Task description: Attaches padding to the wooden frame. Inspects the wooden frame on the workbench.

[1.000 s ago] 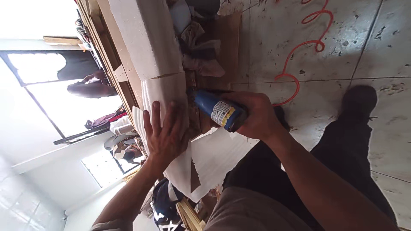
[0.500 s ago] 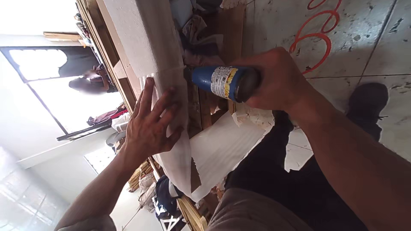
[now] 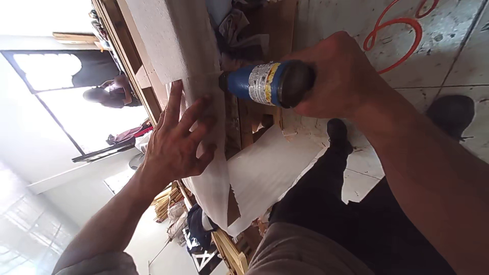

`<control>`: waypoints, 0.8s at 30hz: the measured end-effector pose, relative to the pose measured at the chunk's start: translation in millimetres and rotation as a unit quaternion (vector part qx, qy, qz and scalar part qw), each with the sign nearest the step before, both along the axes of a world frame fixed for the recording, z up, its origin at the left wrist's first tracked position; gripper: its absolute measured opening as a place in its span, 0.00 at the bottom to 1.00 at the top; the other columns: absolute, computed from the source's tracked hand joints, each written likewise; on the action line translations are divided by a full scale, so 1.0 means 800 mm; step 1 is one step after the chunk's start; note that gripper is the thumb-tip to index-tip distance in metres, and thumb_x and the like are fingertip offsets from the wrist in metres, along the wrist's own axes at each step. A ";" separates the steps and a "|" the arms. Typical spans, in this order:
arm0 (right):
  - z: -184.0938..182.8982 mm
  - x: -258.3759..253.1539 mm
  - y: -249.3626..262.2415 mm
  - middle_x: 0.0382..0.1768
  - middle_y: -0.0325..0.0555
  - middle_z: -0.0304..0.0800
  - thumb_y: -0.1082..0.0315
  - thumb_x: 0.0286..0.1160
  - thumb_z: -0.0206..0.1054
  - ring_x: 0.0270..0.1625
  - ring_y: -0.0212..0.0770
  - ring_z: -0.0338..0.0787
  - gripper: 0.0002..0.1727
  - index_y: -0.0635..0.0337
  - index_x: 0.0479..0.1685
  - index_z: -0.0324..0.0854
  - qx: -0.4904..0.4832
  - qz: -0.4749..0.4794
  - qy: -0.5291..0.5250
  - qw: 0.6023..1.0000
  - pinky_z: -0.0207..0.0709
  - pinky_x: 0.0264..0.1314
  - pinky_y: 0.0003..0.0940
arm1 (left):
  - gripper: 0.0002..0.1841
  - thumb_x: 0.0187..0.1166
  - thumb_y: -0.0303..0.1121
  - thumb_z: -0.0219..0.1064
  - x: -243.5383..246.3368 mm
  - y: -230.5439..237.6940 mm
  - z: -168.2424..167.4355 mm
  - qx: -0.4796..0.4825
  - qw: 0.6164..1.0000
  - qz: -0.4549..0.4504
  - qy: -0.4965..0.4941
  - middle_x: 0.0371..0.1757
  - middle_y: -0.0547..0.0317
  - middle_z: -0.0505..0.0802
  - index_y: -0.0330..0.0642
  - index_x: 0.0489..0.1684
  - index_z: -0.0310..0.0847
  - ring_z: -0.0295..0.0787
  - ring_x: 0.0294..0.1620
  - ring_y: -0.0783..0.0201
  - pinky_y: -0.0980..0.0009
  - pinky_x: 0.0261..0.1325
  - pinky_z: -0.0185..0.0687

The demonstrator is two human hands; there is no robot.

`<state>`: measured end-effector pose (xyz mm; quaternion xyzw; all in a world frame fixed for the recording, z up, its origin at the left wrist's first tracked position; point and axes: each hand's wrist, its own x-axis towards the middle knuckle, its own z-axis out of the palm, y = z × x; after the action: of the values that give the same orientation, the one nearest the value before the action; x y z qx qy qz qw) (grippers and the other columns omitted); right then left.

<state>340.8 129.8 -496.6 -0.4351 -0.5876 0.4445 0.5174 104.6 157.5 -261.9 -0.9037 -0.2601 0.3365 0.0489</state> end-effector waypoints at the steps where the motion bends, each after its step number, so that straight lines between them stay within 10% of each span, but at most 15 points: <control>1: 0.000 -0.001 -0.004 0.31 0.44 0.91 0.58 0.54 0.67 0.35 0.45 0.91 0.17 0.52 0.42 0.91 -0.003 0.000 0.003 1.000 0.76 0.31 0.52 | 0.27 0.72 0.56 0.63 0.001 0.001 0.000 0.003 1.000 -0.003 0.002 0.91 0.46 0.68 0.50 0.64 0.86 0.40 0.95 0.30 0.36 0.92 0.43; 24: -0.001 -0.049 -0.076 0.33 0.42 0.95 0.56 0.52 0.67 0.34 0.45 0.92 0.22 0.50 0.47 0.94 0.005 -0.041 0.013 0.999 0.77 0.28 0.51 | 0.19 0.74 0.53 0.69 -0.004 -0.004 -0.003 -0.006 0.999 0.018 -0.045 0.90 0.48 0.70 0.60 0.58 0.93 0.41 0.96 0.33 0.30 0.91 0.32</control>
<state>301.6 69.3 -497.3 -0.4500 -0.5648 0.4257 0.5453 101.5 154.2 -264.0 -0.9134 -0.2757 0.2982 0.0258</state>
